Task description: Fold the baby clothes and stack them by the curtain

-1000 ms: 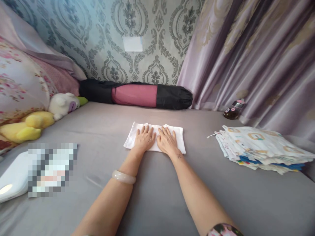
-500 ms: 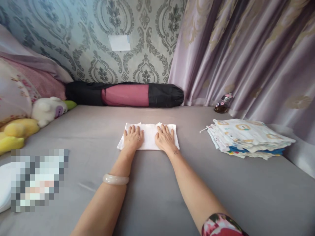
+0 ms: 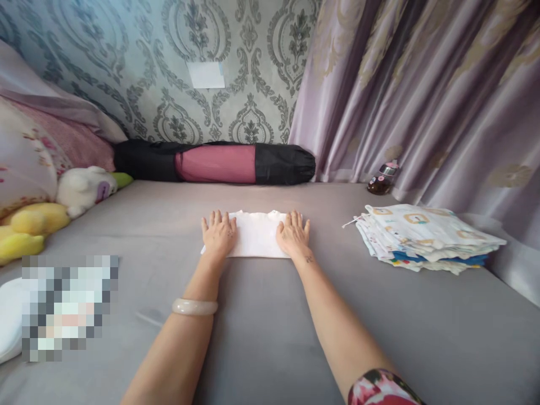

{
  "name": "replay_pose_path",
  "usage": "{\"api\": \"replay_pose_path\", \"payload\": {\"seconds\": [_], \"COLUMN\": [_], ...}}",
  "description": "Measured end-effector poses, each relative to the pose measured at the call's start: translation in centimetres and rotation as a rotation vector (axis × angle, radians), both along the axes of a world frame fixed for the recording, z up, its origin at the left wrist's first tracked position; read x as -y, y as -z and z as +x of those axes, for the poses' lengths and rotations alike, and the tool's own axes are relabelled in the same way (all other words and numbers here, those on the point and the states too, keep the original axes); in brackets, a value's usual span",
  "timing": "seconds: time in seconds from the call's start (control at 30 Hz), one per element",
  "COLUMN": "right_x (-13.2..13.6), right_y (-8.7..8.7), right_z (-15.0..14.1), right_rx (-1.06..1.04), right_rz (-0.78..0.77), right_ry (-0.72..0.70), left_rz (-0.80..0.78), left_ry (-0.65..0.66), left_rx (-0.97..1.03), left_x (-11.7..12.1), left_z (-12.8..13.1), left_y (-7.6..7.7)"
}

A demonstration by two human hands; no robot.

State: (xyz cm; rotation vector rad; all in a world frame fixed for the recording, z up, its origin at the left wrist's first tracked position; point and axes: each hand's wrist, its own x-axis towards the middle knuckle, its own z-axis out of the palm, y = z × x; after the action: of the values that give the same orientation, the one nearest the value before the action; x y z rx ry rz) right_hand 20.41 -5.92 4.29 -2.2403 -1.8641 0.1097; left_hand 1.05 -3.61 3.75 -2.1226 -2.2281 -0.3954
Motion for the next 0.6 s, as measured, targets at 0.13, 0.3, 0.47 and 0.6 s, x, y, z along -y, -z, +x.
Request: {"api": "replay_pose_path", "payload": {"seconds": [0.13,0.3,0.47,0.6], "right_x": [-0.2,-0.2,-0.2,-0.3], "right_y": [0.4,0.4,-0.2,-0.1], "right_z": [0.5,0.5,0.7,1.1], "right_rx": [-0.001,0.005,-0.059,-0.061], "right_rz": [-0.077,-0.105,-0.113,-0.047], "right_ry": [0.030,0.035,0.040,0.094], "left_rz": [-0.136,-0.156,-0.199,-0.120], "left_ry": [-0.028,-0.036,-0.053,-0.016], "left_rx": [0.051,0.084,0.141,0.125], "left_x": [-0.3,-0.3,-0.7,-1.1], "left_z": [-0.9,-0.9,-1.6,-2.3], "left_y": [0.5,0.5,0.2,0.1]}}
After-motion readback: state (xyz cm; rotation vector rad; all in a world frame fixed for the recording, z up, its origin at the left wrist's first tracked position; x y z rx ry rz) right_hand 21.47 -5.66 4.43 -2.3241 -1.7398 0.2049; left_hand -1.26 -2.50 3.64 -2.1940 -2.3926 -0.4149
